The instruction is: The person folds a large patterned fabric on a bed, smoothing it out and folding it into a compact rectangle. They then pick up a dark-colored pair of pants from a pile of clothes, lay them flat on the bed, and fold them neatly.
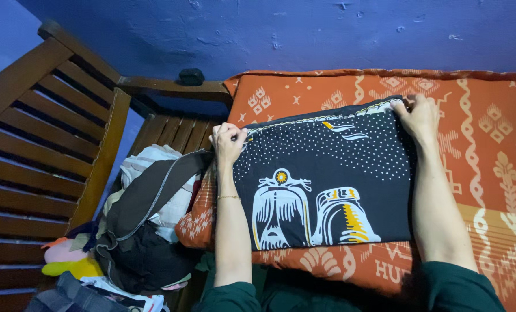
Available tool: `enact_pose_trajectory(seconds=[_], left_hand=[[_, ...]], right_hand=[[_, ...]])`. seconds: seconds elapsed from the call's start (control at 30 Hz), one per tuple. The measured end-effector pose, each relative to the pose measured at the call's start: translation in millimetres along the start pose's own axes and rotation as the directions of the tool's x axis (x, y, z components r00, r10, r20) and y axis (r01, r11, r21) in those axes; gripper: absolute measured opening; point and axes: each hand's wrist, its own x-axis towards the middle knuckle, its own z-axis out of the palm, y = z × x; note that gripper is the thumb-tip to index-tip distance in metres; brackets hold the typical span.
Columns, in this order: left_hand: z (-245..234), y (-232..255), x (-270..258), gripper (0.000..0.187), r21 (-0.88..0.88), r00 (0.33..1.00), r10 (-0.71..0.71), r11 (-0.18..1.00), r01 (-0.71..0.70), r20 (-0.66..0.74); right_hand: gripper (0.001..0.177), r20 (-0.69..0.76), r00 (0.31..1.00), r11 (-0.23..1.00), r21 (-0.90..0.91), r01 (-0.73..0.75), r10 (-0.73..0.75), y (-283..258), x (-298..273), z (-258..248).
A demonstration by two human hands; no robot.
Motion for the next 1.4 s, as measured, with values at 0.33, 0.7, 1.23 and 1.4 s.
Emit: enact_pose_trajectory(seconds=[0.33,0.7,1.23,1.4], left_hand=[[4,-3,-1,0.036,0.240,0.877,-0.437,0.890,0.389,0.199],[-4,19,1,0.024,-0.120,0.866,-0.491,0.870,0.479,-0.099],[-89,53,-103,0.063,0.322,0.817,-0.574,0.786,0.527,0.065],[-113,101,-130,0.065,0.623,0.767,-0.641,0.585,0.519,-0.037]], right_hand=[[0.041,0.099,0.990,0.994,-0.062,-0.095,0.101,-6,-9,4],[0.030,-0.042,0.984,0.981,-0.086,-0.176,0.173,-26,-13,9],[0.079,0.226,0.895,0.884,-0.369,-0.287,0.385,-27,-75,-70],[0.072,0.352,0.855,0.912,-0.291,-0.287,0.382,-26,-97,-84]])
